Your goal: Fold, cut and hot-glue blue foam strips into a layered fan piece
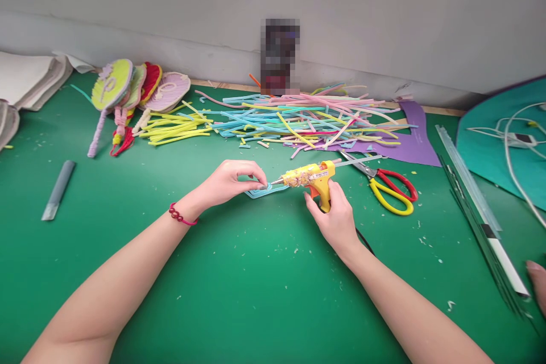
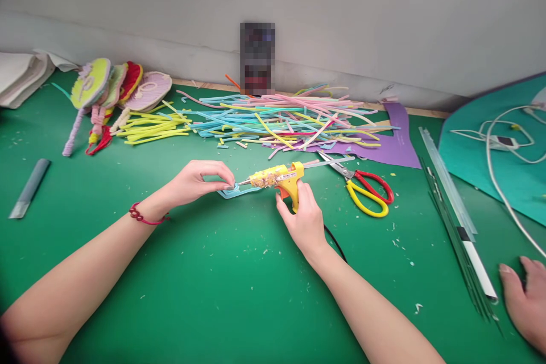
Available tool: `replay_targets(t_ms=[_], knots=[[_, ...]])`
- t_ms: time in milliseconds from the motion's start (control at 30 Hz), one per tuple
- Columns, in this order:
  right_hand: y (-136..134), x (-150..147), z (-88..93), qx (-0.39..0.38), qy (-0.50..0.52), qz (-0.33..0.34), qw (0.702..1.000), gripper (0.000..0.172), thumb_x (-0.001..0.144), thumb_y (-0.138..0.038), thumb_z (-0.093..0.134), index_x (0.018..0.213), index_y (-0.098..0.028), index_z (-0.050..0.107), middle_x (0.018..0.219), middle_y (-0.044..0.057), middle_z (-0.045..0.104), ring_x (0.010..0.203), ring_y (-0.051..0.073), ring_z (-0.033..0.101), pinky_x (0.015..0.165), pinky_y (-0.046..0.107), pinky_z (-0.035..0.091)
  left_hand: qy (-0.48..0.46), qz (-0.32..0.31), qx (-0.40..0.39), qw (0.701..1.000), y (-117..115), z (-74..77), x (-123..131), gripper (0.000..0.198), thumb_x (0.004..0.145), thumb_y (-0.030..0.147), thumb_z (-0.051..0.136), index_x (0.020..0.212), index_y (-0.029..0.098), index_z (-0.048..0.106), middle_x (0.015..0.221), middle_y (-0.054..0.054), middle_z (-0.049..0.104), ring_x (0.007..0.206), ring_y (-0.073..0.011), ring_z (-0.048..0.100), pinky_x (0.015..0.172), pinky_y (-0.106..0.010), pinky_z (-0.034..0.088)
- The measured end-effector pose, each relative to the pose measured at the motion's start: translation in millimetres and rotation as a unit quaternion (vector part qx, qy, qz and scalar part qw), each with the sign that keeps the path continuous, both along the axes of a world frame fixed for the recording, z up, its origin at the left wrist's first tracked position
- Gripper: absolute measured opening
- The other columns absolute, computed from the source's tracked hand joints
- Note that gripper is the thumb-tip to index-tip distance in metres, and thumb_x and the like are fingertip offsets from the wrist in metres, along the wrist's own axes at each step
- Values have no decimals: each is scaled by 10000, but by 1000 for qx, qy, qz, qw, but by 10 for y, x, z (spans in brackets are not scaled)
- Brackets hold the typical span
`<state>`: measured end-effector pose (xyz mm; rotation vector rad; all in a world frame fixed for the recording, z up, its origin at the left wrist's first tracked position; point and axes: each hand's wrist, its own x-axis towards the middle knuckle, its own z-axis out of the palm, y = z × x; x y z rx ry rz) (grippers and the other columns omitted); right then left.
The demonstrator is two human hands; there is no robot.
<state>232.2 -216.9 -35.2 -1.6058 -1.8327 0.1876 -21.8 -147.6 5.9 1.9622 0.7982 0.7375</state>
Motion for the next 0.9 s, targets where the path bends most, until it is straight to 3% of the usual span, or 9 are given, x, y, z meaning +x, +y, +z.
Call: replay_targets(t_ms=[633, 900], knots=[[-1, -11, 14, -19, 0, -3, 1000, 259, 883, -404, 509, 1024, -188, 522, 823, 48, 519, 734, 193, 521, 640, 312, 443, -2, -6, 20, 1000, -9, 16, -1, 170, 875, 315, 601, 797, 190, 686, 801, -38, 678, 756, -141, 615, 724, -249, 485], [-3, -9, 9, -25, 4, 1, 1000, 251, 886, -403, 507, 1009, -184, 519, 818, 46, 512, 723, 184, 507, 625, 301, 434, -7, -16, 53, 998, -2, 5, -1, 113, 873, 242, 606, 802, 193, 680, 789, -26, 677, 751, -131, 596, 727, -244, 466]])
